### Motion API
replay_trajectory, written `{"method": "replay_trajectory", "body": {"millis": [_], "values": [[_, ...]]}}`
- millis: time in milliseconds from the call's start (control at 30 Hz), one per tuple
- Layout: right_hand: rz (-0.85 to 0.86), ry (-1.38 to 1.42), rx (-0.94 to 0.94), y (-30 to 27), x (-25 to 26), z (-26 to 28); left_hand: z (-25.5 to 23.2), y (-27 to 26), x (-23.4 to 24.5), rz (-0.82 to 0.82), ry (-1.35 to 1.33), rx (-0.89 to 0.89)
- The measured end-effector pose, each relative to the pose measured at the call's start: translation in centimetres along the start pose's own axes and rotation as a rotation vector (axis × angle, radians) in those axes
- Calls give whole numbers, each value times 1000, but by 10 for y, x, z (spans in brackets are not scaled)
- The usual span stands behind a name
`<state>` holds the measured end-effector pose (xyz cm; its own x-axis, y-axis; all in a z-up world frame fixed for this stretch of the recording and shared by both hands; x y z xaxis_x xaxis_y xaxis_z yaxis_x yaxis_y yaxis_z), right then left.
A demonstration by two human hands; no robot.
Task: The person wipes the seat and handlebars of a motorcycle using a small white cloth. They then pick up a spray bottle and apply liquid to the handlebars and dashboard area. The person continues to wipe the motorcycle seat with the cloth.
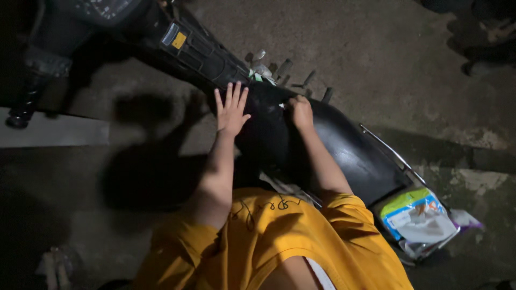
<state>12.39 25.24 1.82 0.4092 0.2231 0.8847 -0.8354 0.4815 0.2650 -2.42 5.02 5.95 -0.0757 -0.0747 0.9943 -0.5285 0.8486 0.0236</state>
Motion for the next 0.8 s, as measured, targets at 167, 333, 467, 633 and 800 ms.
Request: {"method": "replay_trajectory", "body": {"millis": [167,333,467,633,800], "values": [[108,100,-138,37,-45,-33,26,-9,-5,9,-21,76],[234,-29,-266,66,-68,-50,48,-19,-4,118,23,166],[282,8,-279,59,-66,-57,50,-20,0,103,11,172],[252,-53,-27,47,-44,-49,31,-16,-2,36,-24,101],[228,-86,118,16,-27,-49,9,-7,-1,-8,-38,16]]}}
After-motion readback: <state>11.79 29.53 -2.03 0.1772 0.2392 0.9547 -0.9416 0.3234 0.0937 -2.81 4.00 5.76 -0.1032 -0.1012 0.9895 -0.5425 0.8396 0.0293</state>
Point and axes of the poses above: each hand's wrist, its own y-axis towards the middle knuckle, its own x-axis out of the back of the hand, z = x × y, the point moved 8 cm from there along y, towards the middle knuckle, and after that the axes turned 7 degrees about -y, right-handed, at the moved point
